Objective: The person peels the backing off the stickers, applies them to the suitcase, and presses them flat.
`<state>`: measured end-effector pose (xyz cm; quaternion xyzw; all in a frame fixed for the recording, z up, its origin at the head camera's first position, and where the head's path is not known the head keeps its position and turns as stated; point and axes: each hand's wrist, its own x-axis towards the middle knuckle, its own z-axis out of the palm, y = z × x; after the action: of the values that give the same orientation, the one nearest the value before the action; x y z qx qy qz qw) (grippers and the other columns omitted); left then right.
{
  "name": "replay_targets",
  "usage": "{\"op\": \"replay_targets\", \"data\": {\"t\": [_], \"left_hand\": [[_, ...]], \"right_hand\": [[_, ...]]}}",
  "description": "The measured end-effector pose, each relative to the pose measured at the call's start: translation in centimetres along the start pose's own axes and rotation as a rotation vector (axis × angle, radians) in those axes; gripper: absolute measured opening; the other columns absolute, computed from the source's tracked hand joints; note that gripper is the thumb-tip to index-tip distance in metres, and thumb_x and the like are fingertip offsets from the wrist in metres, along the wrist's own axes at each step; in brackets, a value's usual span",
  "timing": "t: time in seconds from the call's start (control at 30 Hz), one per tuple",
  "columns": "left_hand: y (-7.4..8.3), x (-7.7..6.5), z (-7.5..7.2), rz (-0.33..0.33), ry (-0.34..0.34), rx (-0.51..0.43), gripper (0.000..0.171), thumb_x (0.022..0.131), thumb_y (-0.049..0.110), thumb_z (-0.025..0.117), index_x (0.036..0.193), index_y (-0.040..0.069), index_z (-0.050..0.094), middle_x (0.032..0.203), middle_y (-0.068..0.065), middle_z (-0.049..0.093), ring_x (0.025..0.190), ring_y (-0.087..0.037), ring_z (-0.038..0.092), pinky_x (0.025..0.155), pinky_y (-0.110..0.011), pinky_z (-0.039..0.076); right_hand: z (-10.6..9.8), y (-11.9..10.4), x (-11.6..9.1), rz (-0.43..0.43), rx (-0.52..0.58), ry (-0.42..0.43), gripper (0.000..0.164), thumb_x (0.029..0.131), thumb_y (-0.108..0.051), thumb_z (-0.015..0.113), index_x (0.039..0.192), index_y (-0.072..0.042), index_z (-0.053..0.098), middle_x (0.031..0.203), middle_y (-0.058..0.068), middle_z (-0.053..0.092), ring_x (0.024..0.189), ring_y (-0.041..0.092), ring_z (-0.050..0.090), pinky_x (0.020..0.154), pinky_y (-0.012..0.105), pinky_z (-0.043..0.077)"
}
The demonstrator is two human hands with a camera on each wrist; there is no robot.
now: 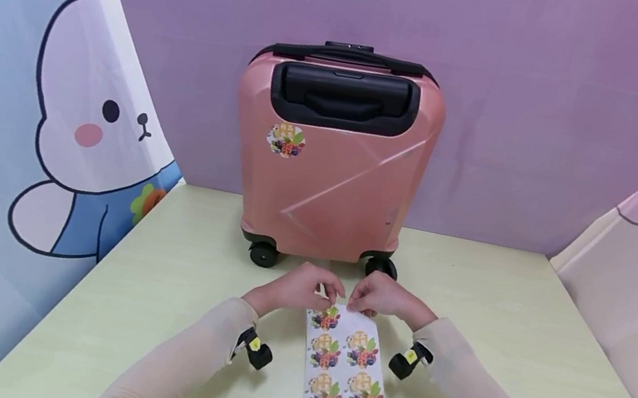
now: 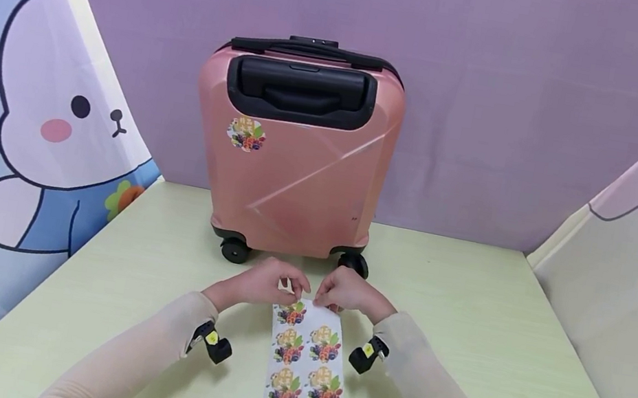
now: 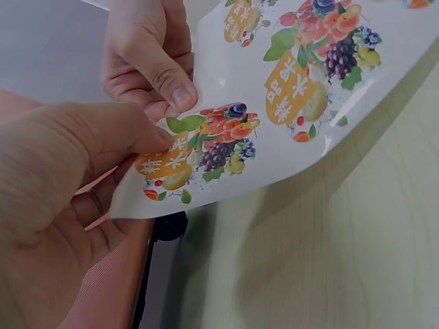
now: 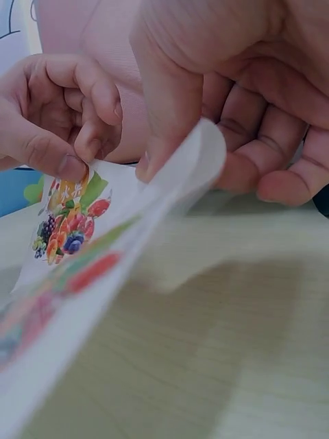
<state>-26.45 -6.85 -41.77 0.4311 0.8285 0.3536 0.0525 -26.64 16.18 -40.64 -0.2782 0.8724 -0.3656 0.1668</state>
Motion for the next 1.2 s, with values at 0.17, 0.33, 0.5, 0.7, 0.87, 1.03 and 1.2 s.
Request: {"op": "replay_targets", "data": {"t": [0.17,0.33,0.5,0.7,0.87,1.03,1.2], "left_hand": [[0.31,0.03,0.0,0.008,-0.007,0.011,0.025,0.085,-0.003,0.069,0.109,0.002,0.071,0.084,0.007,0.067,0.084,-0.006,0.061,0.08,-0.031,0.052],[0.54,-0.07,0.01,0.0,-0.007,0.023,0.025,0.085,-0.001,0.069,0.109,0.004,0.071,0.086,0.001,0.069,0.084,-0.006,0.062,0.078,-0.026,0.05],[0.51,-0.08,0.04,0.03,0.009,0.049,0.025,0.084,-0.002,0.071,0.107,0.008,0.071,0.087,0.005,0.069,0.085,-0.006,0.061,0.076,-0.024,0.048],[0.53,-0.21,-0.09,0.025,0.042,0.034,0.024,0.084,-0.001,0.071,0.107,0.007,0.071,0.085,0.009,0.068,0.084,-0.006,0.062,0.08,-0.025,0.051],[0.77,-0.27,-0.26,0.014,0.035,0.0,0.024,0.084,-0.001,0.072,0.107,0.006,0.071,0.085,0.008,0.069,0.082,-0.006,0.061,0.078,-0.034,0.053],[0.82,-0.41,-0.45,-0.004,0.032,-0.096,0.024,0.084,-0.004,0.07,0.108,0.0,0.069,0.083,0.007,0.068,0.083,-0.008,0.064,0.081,-0.048,0.054],[0.58,-0.47,-0.56,-0.004,0.041,-0.15,0.025,0.085,-0.005,0.07,0.11,-0.003,0.068,0.085,0.002,0.071,0.083,-0.009,0.067,0.08,-0.039,0.056]], "right_hand": [[0.15,-0.06,-0.01,0.05,0.039,0.006,0.009,0.086,-0.006,0.072,0.078,-0.002,0.074,0.059,-0.004,0.058,0.052,0.011,0.05,0.054,0.025,0.044],[0.1,0.05,0.05,0.078,0.055,0.007,0.009,0.086,-0.007,0.072,0.08,-0.001,0.075,0.065,-0.002,0.064,0.056,0.01,0.054,0.055,0.026,0.048],[0.0,0.33,0.01,0.084,0.069,0.02,0.008,0.086,-0.006,0.072,0.082,0.0,0.075,0.068,0.0,0.066,0.057,0.01,0.056,0.056,0.027,0.05],[-0.12,0.42,-0.1,0.075,0.077,0.014,0.008,0.086,-0.006,0.071,0.083,0.0,0.075,0.068,0.0,0.066,0.058,0.011,0.056,0.057,0.028,0.05],[-0.2,0.41,-0.27,0.095,0.078,0.024,0.008,0.087,-0.007,0.071,0.082,-0.002,0.075,0.067,-0.001,0.065,0.058,0.011,0.055,0.057,0.028,0.05],[-0.15,0.44,-0.39,0.085,0.067,0.031,0.009,0.088,-0.007,0.071,0.081,-0.003,0.075,0.066,-0.002,0.064,0.057,0.011,0.054,0.056,0.027,0.049],[-0.11,0.53,-0.32,0.038,0.039,0.043,0.009,0.088,-0.005,0.071,0.08,-0.002,0.075,0.062,-0.004,0.06,0.054,0.01,0.05,0.054,0.026,0.045]]}}
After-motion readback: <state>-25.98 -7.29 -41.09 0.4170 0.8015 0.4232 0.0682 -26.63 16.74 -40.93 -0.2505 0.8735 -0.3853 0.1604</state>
